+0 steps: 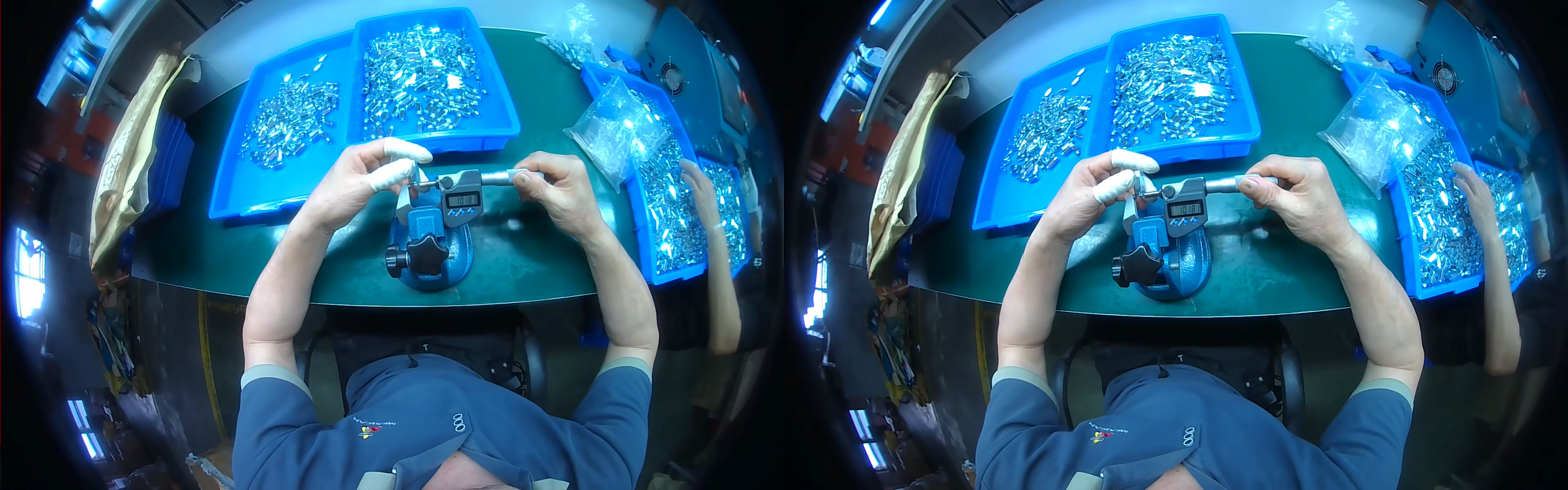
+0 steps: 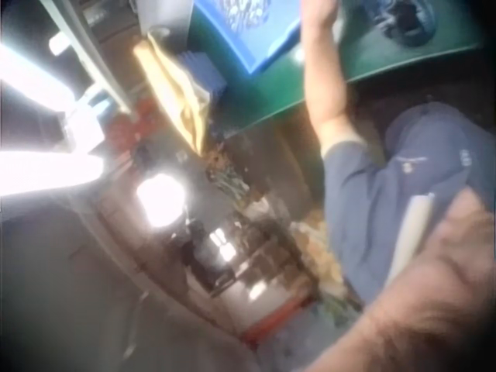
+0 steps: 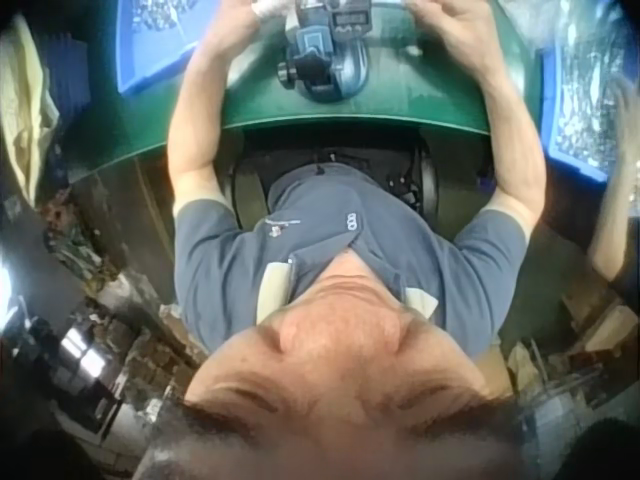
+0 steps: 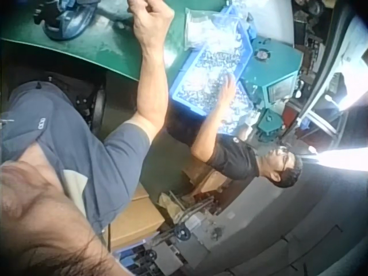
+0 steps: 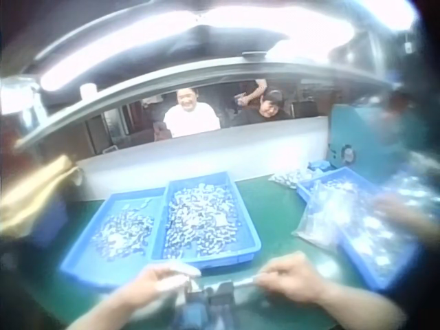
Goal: The person picks metal components one at a time from a blue tray, measures them using a digital micrometer, and places them into another blue tray.
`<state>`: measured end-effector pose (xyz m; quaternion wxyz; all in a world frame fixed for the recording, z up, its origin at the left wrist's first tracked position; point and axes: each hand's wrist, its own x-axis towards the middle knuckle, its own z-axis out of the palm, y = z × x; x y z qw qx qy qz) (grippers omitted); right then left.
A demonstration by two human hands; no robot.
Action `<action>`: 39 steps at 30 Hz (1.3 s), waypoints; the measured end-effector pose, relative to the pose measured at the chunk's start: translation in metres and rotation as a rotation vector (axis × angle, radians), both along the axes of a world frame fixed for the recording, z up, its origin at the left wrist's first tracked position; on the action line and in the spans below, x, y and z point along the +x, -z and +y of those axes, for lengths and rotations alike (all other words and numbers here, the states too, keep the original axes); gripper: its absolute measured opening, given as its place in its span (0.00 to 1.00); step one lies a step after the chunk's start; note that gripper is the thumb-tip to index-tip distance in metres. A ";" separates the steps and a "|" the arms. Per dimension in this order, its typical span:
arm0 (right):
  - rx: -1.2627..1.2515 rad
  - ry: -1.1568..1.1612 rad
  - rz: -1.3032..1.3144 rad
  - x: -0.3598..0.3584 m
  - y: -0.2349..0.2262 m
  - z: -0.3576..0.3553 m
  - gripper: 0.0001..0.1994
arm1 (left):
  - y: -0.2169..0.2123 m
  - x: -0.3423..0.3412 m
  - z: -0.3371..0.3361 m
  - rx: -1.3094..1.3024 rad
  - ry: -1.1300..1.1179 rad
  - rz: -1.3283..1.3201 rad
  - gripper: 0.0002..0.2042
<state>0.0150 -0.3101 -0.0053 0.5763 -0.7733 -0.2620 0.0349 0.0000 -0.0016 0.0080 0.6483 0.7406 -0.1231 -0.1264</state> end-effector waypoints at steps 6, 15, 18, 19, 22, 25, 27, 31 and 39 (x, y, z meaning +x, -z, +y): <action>0.005 0.004 0.011 0.000 0.000 0.000 0.14 | -0.001 0.000 -0.001 0.009 -0.004 0.017 0.14; -0.014 0.013 0.012 0.000 -0.002 -0.002 0.14 | -0.004 -0.002 -0.002 -0.024 0.008 0.060 0.12; -0.003 0.006 0.023 0.000 -0.003 0.002 0.13 | -0.003 -0.002 -0.001 -0.039 -0.004 0.051 0.12; 0.002 0.005 0.026 -0.001 -0.004 0.002 0.13 | -0.003 -0.002 -0.001 -0.038 -0.004 0.051 0.12; -0.020 0.012 -0.040 -0.002 -0.005 0.001 0.12 | -0.002 -0.002 -0.001 -0.043 -0.003 0.036 0.11; -0.016 0.018 -0.029 -0.002 -0.004 0.002 0.12 | 0.000 -0.001 0.000 -0.046 -0.005 0.037 0.11; -0.020 0.022 -0.026 -0.003 -0.005 0.002 0.12 | 0.000 0.000 0.000 -0.049 -0.001 0.034 0.11; -0.036 0.032 -0.041 -0.003 -0.005 0.002 0.12 | 0.000 -0.001 -0.001 -0.045 -0.018 0.044 0.11; 0.006 0.022 0.009 -0.001 -0.001 0.002 0.13 | 0.000 -0.001 -0.001 -0.057 0.004 0.033 0.11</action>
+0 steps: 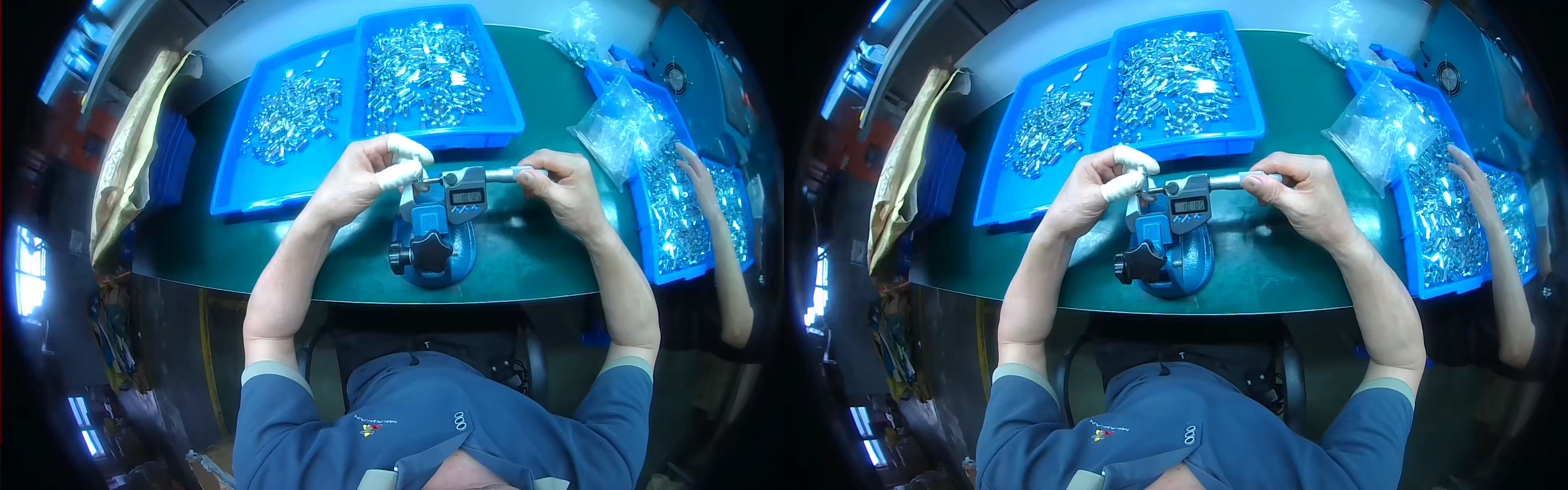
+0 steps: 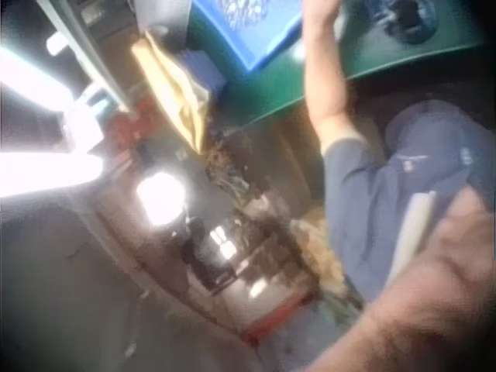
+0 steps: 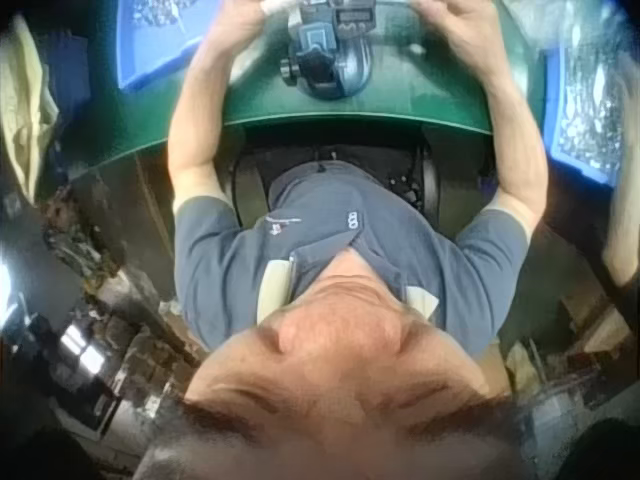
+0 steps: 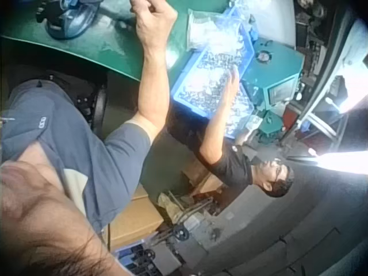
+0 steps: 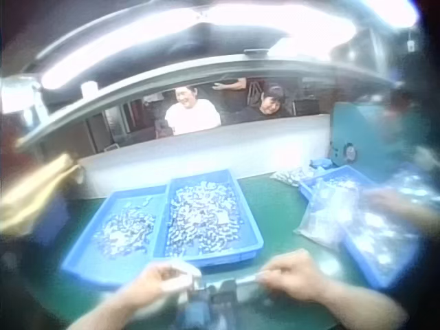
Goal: The person picks metal components one at a time from a blue tray, measures them using a digital micrometer, and places them into another blue tray.
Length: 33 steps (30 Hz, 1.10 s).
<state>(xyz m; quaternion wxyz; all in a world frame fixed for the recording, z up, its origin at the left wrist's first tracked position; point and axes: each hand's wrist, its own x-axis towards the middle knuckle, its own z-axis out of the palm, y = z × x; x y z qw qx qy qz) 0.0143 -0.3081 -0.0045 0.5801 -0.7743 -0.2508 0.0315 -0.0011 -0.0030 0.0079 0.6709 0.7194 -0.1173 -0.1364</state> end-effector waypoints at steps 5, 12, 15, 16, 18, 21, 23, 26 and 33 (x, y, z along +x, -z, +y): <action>0.000 0.000 -0.007 0.000 -0.001 0.000 0.14 | -0.001 -0.001 -0.001 0.010 -0.007 0.002 0.12; 0.025 -0.012 0.016 0.000 0.000 0.000 0.14 | 0.002 0.000 0.001 0.010 -0.006 -0.017 0.15; 0.016 -0.011 0.013 0.000 0.001 -0.001 0.14 | -0.001 0.000 0.001 0.011 -0.012 0.022 0.11; 0.004 -0.006 -0.004 0.000 0.001 -0.001 0.13 | -0.001 0.000 0.001 0.012 -0.011 0.020 0.11; 0.013 -0.007 0.012 -0.001 -0.001 0.000 0.13 | 0.001 0.000 0.002 0.010 0.004 0.002 0.11; 0.009 -0.006 -0.009 -0.002 0.000 0.000 0.13 | 0.001 0.000 0.000 -0.020 0.006 -0.005 0.10; -0.007 -0.001 -0.049 -0.002 -0.002 -0.001 0.12 | 0.002 0.001 0.000 -0.008 -0.001 -0.032 0.11; -0.023 0.001 -0.020 -0.003 -0.005 -0.003 0.12 | 0.003 0.006 0.002 -0.029 -0.032 -0.059 0.11; -0.046 0.005 -0.009 -0.002 -0.008 0.000 0.11 | 0.000 0.037 0.063 0.152 -0.661 -0.455 0.12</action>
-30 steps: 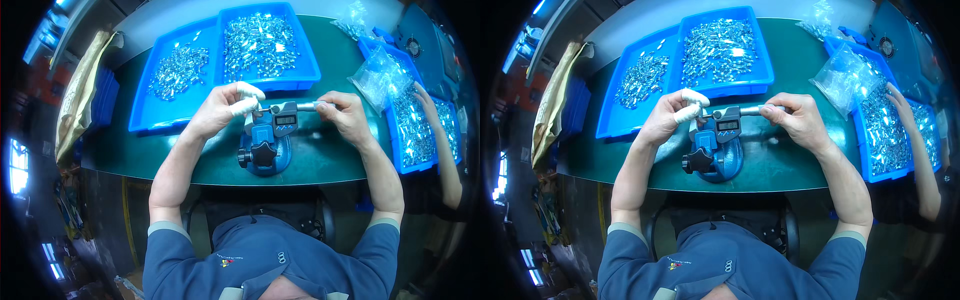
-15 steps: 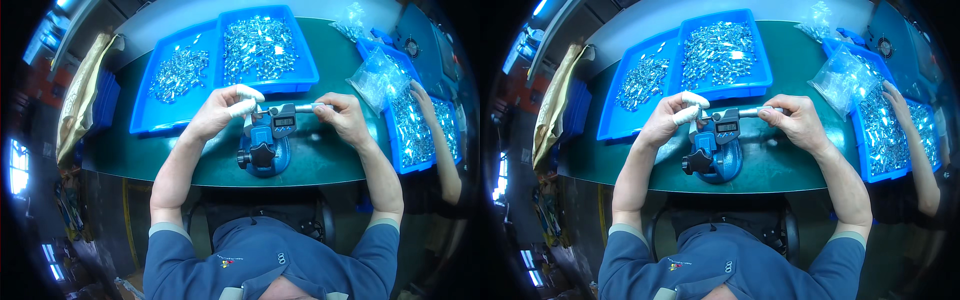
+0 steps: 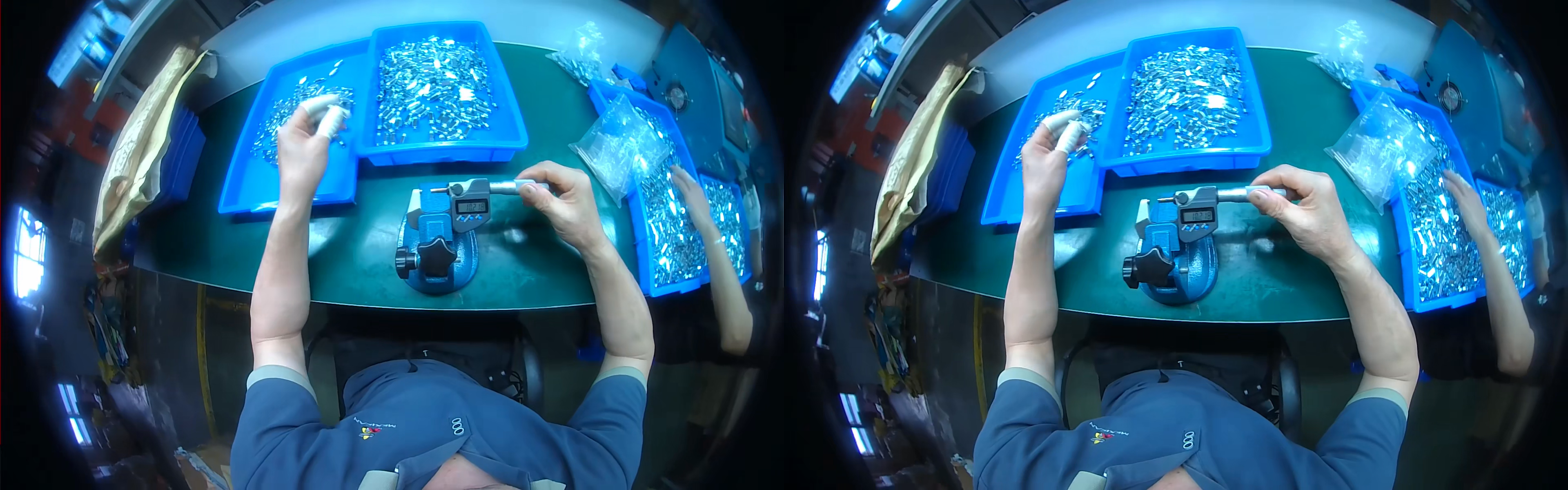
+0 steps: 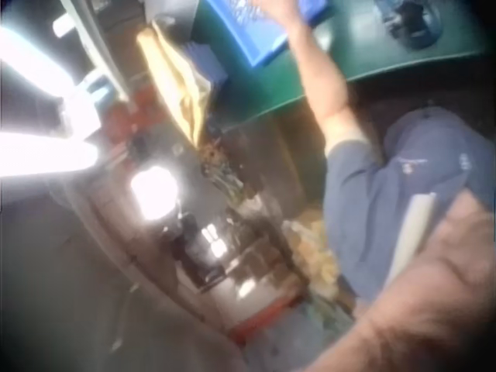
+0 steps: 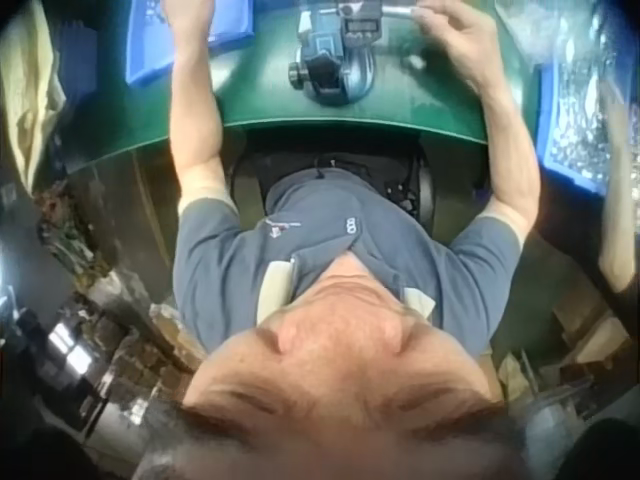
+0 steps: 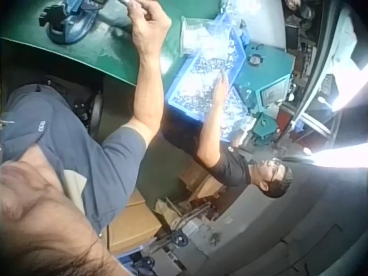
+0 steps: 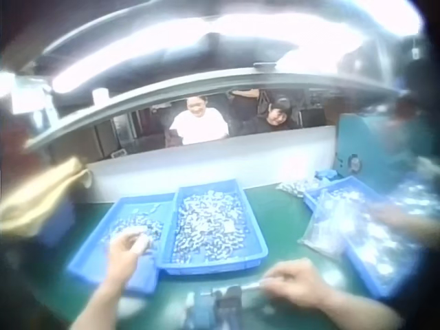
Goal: The person picks metal components one at a time from a blue tray, measures them using a digital micrometer, and places them into another blue tray.
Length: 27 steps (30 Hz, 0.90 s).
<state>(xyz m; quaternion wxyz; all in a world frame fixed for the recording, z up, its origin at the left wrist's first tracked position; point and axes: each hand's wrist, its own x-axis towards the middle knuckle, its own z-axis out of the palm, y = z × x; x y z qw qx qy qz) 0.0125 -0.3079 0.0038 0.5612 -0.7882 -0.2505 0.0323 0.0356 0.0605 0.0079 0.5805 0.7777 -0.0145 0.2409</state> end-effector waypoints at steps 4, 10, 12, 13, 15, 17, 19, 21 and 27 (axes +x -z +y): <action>0.121 0.163 -0.082 0.004 0.003 0.000 0.11 | 0.010 0.012 0.027 0.341 -0.350 -0.128 0.17; 0.528 -0.167 0.033 -0.042 -0.041 0.001 0.24 | 0.026 0.006 0.003 0.342 -0.222 -0.226 0.16; 0.583 -0.264 0.009 -0.113 -0.082 0.035 0.27 | 0.030 -0.003 -0.002 0.352 -0.191 -0.229 0.15; 0.572 -0.616 -0.007 -0.125 -0.101 0.032 0.34 | 0.027 0.006 -0.020 0.352 -0.124 -0.254 0.14; 0.650 -1.115 0.116 -0.155 -0.124 0.101 0.38 | 0.037 -0.010 0.001 0.391 -0.188 -0.258 0.13; 0.545 -1.041 0.100 -0.188 -0.156 0.138 0.34 | 0.027 0.002 -0.025 0.361 -0.141 -0.256 0.13; 0.453 -1.024 0.115 -0.191 -0.170 0.141 0.31 | 0.027 0.002 -0.024 0.350 -0.168 -0.192 0.14; 0.336 -0.997 0.131 -0.192 -0.183 0.140 0.28 | 0.027 0.004 -0.019 0.356 -0.184 -0.221 0.14; 0.232 -0.905 0.107 -0.199 -0.189 0.136 0.26 | 0.029 -0.003 -0.006 0.396 -0.141 -0.187 0.14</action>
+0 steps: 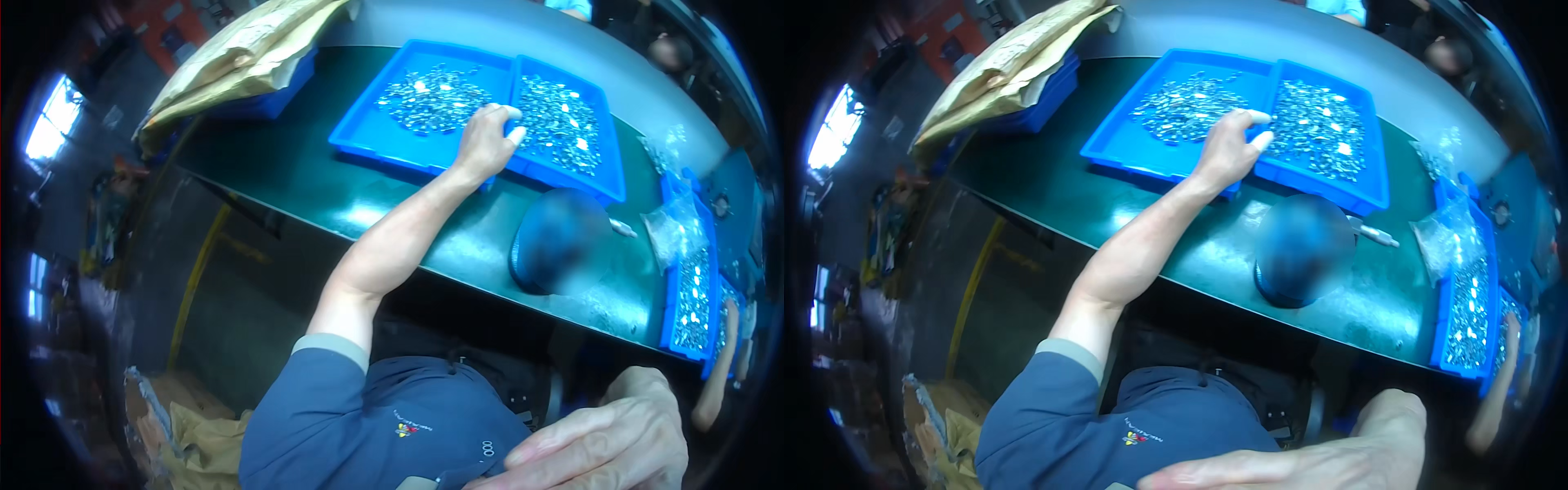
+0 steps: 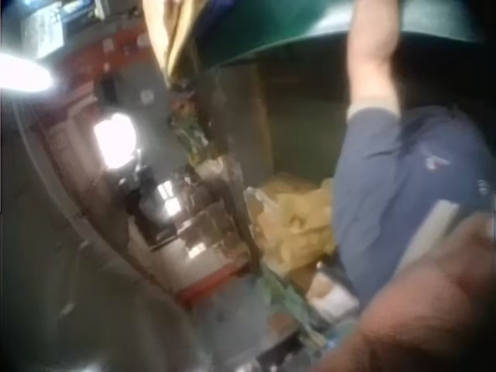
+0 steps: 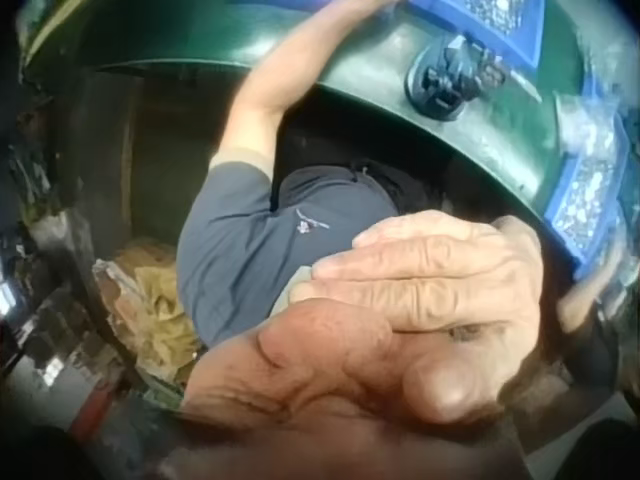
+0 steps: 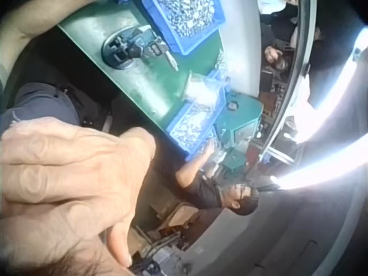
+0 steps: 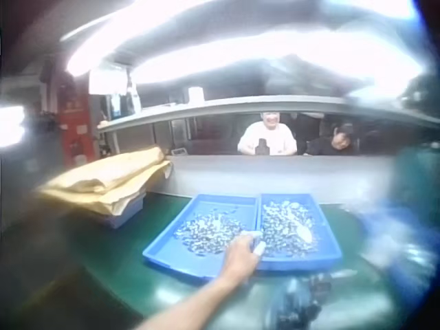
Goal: The person picks metal components one at a time from a blue tray, measures them using a digital micrometer, and places them into another blue tray.
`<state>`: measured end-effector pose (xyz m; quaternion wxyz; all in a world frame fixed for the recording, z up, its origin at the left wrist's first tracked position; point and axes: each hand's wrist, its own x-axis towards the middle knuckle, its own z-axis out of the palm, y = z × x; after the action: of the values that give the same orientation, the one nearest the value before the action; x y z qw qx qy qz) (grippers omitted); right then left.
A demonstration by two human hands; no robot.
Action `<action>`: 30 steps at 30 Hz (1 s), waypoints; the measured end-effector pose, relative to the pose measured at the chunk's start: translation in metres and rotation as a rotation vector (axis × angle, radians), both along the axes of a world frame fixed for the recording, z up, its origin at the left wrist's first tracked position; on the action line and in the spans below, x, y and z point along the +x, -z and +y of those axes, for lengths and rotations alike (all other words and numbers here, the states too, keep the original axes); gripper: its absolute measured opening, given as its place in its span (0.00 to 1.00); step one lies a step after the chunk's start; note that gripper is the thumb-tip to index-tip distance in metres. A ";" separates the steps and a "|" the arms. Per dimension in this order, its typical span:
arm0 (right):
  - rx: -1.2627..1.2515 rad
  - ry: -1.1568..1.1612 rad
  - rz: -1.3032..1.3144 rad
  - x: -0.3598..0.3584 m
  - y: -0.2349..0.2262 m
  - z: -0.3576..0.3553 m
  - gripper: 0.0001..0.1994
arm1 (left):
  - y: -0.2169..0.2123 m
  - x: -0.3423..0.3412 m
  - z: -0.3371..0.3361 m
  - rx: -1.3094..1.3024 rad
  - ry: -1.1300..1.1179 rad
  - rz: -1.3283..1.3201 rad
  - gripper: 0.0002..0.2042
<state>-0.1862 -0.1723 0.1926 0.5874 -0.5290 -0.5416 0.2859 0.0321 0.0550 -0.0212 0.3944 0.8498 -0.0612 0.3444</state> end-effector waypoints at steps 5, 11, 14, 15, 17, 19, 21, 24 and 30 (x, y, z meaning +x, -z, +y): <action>0.359 -0.240 0.344 0.005 0.014 0.033 0.34 | 0.002 0.015 -0.014 -0.019 0.100 -0.015 0.15; 0.208 -0.071 0.323 0.017 0.026 0.030 0.35 | 0.009 0.003 0.016 -0.067 0.063 0.043 0.14; 0.178 -0.140 0.399 0.002 0.019 0.014 0.35 | 0.013 0.028 -0.016 -0.077 0.148 -0.060 0.14; 0.162 -0.191 0.443 0.003 0.020 0.015 0.35 | 0.010 0.020 -0.009 -0.050 0.092 -0.012 0.13; 0.098 -0.227 0.471 -0.001 0.017 0.008 0.35 | 0.003 0.019 -0.017 -0.068 0.065 -0.036 0.14; 0.028 -0.280 0.476 0.001 0.021 0.007 0.36 | 0.006 0.015 -0.007 -0.065 0.024 -0.019 0.14; 0.004 -0.310 0.450 0.004 0.020 0.011 0.38 | 0.007 0.016 -0.009 -0.039 0.025 -0.036 0.13; -0.076 -0.236 0.351 0.007 0.012 0.010 0.44 | 0.007 0.009 -0.008 -0.049 0.041 -0.059 0.13; -0.159 -0.364 0.548 0.013 0.005 0.036 0.52 | 0.009 0.011 -0.011 -0.089 0.069 -0.019 0.13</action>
<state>-0.1729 -0.1366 0.1877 0.6074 -0.3710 -0.4252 0.5591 0.0428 0.0438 -0.0305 0.4428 0.8254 -0.0786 0.3412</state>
